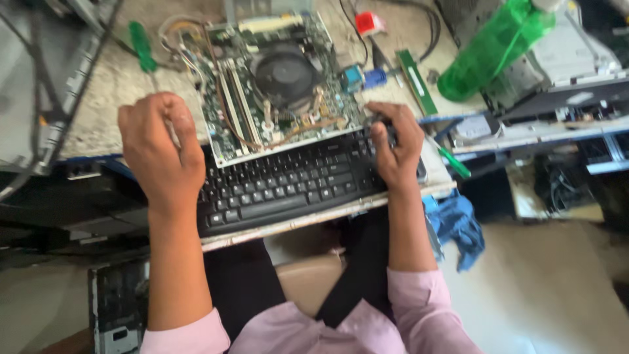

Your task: The person removes two RAM modules from a motherboard, compares them, and reinstalls one. They then remove the CPU cooler, disconnect a power cable, and reseat the CPU in its socket.

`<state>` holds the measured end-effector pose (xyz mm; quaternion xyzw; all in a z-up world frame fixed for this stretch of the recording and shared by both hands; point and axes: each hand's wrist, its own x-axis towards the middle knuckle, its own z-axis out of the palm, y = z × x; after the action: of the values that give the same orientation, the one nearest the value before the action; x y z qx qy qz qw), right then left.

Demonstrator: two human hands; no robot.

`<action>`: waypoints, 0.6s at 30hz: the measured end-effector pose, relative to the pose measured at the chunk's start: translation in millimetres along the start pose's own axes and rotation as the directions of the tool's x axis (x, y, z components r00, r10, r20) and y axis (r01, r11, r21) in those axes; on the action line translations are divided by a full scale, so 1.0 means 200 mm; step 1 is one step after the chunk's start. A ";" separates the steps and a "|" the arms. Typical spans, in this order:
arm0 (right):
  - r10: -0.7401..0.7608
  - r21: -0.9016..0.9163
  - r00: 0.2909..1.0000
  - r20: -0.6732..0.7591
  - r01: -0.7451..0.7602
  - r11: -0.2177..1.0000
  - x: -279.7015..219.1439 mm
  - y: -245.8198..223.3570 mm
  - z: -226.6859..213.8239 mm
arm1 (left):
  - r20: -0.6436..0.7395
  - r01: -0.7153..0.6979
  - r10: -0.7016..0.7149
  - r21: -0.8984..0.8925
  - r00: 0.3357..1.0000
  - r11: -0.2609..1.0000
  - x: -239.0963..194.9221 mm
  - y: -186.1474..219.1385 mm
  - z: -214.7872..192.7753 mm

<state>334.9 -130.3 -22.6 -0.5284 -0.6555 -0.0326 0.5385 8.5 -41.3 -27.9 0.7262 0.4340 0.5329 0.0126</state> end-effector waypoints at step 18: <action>-0.042 -0.036 0.997 -0.067 0.040 0.999 -0.02 0.02 0.10 | 0.044 0.039 -0.035 -0.100 0.998 0.994 0.00 0.03 -0.07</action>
<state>322.9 -119.4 -36.1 -0.5228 -0.6471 -0.0728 0.5502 0.9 -50.4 -18.8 0.7278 0.4196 0.5382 0.0682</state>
